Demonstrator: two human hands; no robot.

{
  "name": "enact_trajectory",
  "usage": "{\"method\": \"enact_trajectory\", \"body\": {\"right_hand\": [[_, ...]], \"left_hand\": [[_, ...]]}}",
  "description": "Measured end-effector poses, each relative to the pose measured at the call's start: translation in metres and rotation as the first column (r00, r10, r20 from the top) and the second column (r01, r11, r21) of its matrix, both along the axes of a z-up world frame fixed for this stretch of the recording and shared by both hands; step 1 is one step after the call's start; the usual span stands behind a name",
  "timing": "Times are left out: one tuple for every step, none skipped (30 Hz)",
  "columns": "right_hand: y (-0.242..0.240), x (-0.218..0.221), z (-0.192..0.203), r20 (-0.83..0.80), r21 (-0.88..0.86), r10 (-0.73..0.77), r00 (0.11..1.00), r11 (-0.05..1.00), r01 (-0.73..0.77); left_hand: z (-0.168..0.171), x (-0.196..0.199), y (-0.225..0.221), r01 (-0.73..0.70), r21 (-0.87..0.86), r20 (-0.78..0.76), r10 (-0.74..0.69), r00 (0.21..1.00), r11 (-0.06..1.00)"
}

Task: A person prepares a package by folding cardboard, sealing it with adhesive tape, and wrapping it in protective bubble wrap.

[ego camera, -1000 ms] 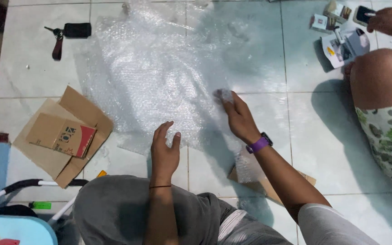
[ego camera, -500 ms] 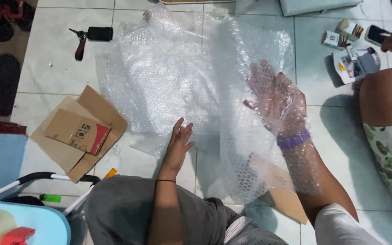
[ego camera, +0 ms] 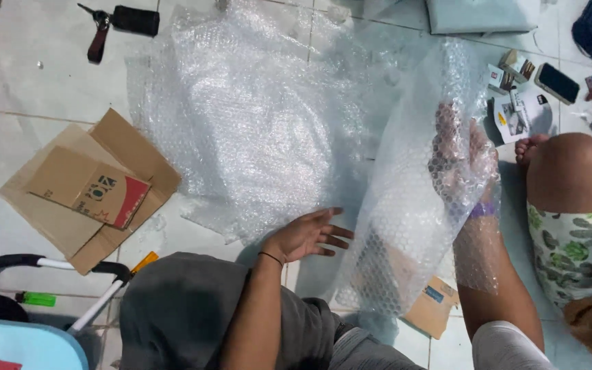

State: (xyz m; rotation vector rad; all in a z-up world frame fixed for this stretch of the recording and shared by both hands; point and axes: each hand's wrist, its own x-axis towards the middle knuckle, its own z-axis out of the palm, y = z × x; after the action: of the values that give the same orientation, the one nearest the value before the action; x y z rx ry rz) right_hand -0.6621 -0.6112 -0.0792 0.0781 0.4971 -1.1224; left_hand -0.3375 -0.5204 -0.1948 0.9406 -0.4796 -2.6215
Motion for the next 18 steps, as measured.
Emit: {"method": "enact_trajectory", "body": {"right_hand": [[-0.002,-0.011,-0.014,-0.072,-0.018,-0.024,0.997,1.000,0.023],[-0.005,-0.021,-0.029,-0.138,-0.041,-0.045,0.989,0.998,0.040],[-0.011,-0.011,-0.034,-0.141,-0.040,-0.034,0.989,0.999,0.028],[-0.020,-0.003,-0.038,-0.421,-0.029,-0.034,0.906,0.999,0.025],[-0.029,0.006,-0.043,-0.666,-0.021,-0.031,0.745,1.000,0.024],[-0.032,0.006,-0.064,-0.669,-0.020,-0.021,0.743,1.000,0.011],[-0.035,0.005,-0.086,-0.655,0.043,-0.013,0.756,0.998,0.053],[-0.037,0.003,-0.107,-0.638,0.106,-0.007,0.770,0.990,0.097],[-0.036,0.009,-0.113,-0.641,0.107,0.002,0.768,0.990,0.087],[-0.035,0.014,-0.119,-0.660,0.102,0.067,0.748,0.995,0.001],[-0.035,0.019,-0.125,-0.679,0.099,0.130,0.723,0.991,-0.086],[-0.036,0.023,-0.135,-0.679,0.097,0.137,0.721,0.991,-0.096],[-0.038,0.026,-0.145,-0.655,0.140,0.189,0.732,0.982,-0.128],[-0.038,0.028,-0.155,-0.626,0.183,0.239,0.742,0.970,-0.158],[-0.037,0.041,-0.150,-0.626,0.182,0.245,0.740,0.969,-0.166],[-0.036,0.052,-0.144,-0.642,0.219,0.253,0.723,0.965,-0.144],[-0.035,0.062,-0.139,-0.658,0.254,0.263,0.706,0.960,-0.121],[-0.035,0.071,-0.134,-0.659,0.252,0.264,0.705,0.960,-0.124]], "left_hand": [[-0.002,0.001,0.001,0.027,-0.027,-0.063,-0.029,0.998,0.999],[-0.005,0.003,0.002,0.047,-0.059,-0.119,-0.054,0.991,0.997],[-0.006,0.006,0.001,0.036,-0.058,-0.122,-0.043,0.992,0.998],[-0.007,0.008,-0.001,0.003,-0.090,-0.075,-0.009,0.997,0.996],[-0.009,0.009,-0.004,-0.029,-0.123,-0.029,0.026,0.999,0.992],[-0.029,0.011,-0.004,-0.042,-0.121,-0.034,0.039,0.999,0.992],[-0.048,0.013,-0.004,-0.164,-0.319,0.266,0.254,0.930,0.934],[-0.067,0.013,-0.004,-0.197,-0.527,0.485,0.483,0.729,0.827],[-0.050,0.023,-0.008,-0.208,-0.525,0.483,0.490,0.725,0.825],[-0.035,0.032,-0.012,-0.065,-0.647,0.597,0.558,0.576,0.760],[-0.019,0.042,-0.016,0.103,-0.718,0.663,0.632,0.401,0.688],[-0.006,0.046,-0.020,0.096,-0.720,0.662,0.637,0.395,0.688],[0.008,0.050,-0.024,0.190,-0.676,0.722,0.587,0.366,0.712],[0.022,0.054,-0.028,0.284,-0.621,0.779,0.534,0.329,0.731],[0.023,0.054,-0.029,0.278,-0.621,0.779,0.537,0.325,0.733],[0.026,0.054,-0.031,0.270,-0.631,0.766,0.529,0.366,0.727],[0.028,0.052,-0.032,0.261,-0.640,0.752,0.520,0.406,0.722],[0.029,0.053,-0.032,0.259,-0.642,0.750,0.523,0.404,0.722]]}}
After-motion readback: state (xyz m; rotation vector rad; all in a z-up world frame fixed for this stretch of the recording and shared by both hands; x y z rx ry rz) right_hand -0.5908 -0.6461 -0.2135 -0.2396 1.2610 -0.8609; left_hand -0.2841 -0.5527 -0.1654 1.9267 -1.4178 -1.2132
